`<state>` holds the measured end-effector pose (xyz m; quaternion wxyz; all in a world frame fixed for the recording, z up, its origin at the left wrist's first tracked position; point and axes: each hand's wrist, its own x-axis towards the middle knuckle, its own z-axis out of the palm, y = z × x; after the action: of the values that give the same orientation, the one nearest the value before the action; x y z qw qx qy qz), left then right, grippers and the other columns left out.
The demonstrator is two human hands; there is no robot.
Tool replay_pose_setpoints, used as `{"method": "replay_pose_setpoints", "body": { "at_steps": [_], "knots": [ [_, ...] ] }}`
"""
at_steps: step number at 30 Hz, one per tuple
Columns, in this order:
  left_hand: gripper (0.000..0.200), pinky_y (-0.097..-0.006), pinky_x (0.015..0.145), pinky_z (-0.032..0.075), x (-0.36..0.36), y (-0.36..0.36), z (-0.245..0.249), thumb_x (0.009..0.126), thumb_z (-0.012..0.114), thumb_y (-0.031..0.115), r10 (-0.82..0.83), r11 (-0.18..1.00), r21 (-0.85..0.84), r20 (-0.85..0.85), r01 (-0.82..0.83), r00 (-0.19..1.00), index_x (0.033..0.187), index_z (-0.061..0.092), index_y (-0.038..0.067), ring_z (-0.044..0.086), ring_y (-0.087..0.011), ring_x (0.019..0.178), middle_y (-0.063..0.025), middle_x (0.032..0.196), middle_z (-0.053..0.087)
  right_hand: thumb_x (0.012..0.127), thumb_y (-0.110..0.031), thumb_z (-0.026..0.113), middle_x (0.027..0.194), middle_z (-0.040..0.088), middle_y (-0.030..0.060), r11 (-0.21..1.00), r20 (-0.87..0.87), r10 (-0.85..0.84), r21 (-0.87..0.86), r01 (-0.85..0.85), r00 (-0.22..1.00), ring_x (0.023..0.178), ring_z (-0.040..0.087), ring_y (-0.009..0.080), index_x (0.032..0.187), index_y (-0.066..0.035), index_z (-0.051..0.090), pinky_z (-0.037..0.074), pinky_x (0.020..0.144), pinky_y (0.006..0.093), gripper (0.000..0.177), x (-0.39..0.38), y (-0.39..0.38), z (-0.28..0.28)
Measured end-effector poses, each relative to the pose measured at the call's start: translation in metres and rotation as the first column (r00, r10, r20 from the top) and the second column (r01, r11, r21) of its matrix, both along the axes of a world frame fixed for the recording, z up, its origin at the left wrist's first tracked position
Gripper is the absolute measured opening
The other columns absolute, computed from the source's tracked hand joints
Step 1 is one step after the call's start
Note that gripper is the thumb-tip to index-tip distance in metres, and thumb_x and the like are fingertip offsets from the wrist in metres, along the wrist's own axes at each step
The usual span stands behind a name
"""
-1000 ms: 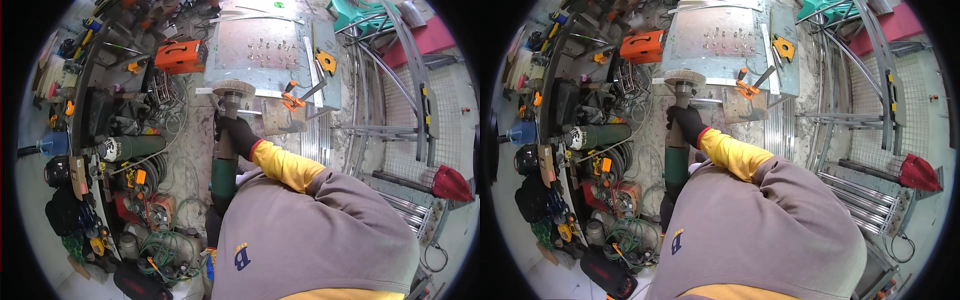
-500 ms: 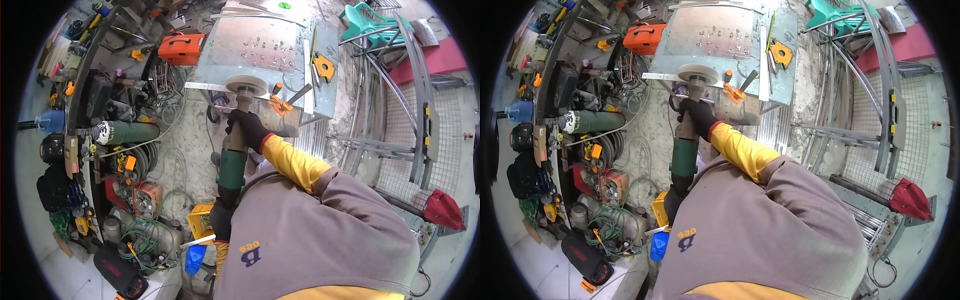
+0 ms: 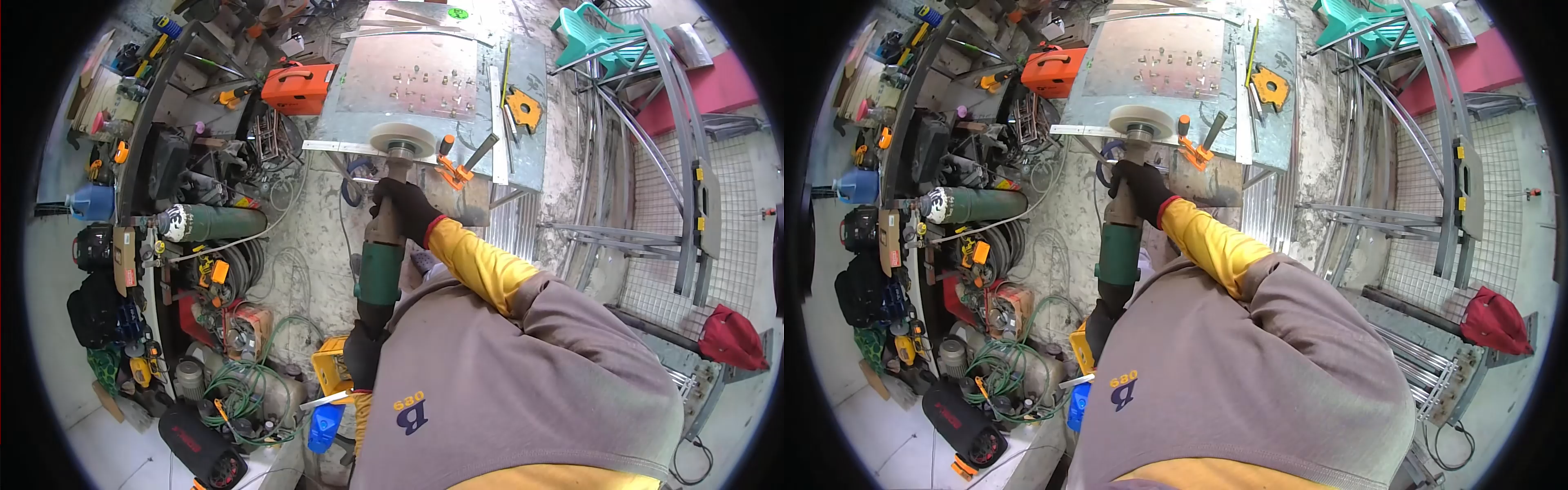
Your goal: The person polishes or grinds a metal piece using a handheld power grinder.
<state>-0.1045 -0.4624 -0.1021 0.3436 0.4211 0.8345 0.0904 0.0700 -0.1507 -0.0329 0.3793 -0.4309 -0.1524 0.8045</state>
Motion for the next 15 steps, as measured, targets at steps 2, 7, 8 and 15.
{"method": "replay_pose_setpoints", "body": {
  "at_steps": [2, 7, 8, 15],
  "knots": [
    [0.038, -0.0559, 0.077, 0.055, 0.001, 0.005, 0.006, 0.081, 0.069, 0.026, -0.005, 1.0, -0.004, -0.011, 0.005, 1.0, 0.111, 0.064, 0.002, 0.069, -0.0495, 0.093, -0.0276, 0.096, 0.071, 0.093, -0.024, 0.07, 0.078, 0.068, 0.009, 1.0, -0.013, -0.017, -0.025, 0.017, 1.0, 0.068, 0.067, 0.0206, 0.093, -0.004, 0.067, 0.057, 0.066, 0.0364, 0.02, -0.001, 0.001, 0.002],
    [0.037, -0.0559, 0.077, 0.055, 0.002, 0.018, 0.022, 0.081, 0.069, 0.026, -0.023, 1.0, -0.017, -0.04, 0.023, 0.999, 0.109, 0.064, 0.002, 0.069, -0.0493, 0.093, -0.0273, 0.096, 0.071, 0.095, -0.025, 0.067, 0.078, 0.068, 0.0092, 0.999, -0.034, -0.034, -0.029, 0.033, 0.999, 0.069, 0.067, 0.0198, 0.093, -0.004, 0.068, 0.057, 0.068, 0.0345, 0.021, 0.0, -0.001, 0.003],
    [0.037, -0.0559, 0.077, 0.055, 0.002, 0.019, 0.025, 0.081, 0.069, 0.026, -0.025, 1.0, -0.02, -0.046, 0.024, 0.999, 0.109, 0.064, 0.002, 0.069, -0.0493, 0.092, -0.0272, 0.096, 0.071, 0.096, -0.025, 0.066, 0.079, 0.068, 0.0092, 1.0, -0.025, -0.012, -0.011, 0.012, 1.0, 0.07, 0.067, 0.0197, 0.093, -0.004, 0.068, 0.057, 0.069, 0.0342, 0.021, 0.001, -0.001, 0.002],
    [0.036, -0.0559, 0.077, 0.054, 0.005, 0.031, 0.044, 0.081, 0.069, 0.026, -0.037, 0.999, -0.039, -0.076, 0.034, 0.996, 0.108, 0.065, 0.003, 0.069, -0.049, 0.092, -0.0268, 0.095, 0.072, 0.094, -0.021, 0.07, 0.088, 0.064, 0.0109, 1.0, -0.097, 0.026, 0.006, -0.025, 0.995, 0.077, 0.07, 0.0276, 0.1, -0.005, 0.065, 0.062, 0.075, 0.0443, 0.017, 0.007, 0.001, -0.017]
  ]
}}
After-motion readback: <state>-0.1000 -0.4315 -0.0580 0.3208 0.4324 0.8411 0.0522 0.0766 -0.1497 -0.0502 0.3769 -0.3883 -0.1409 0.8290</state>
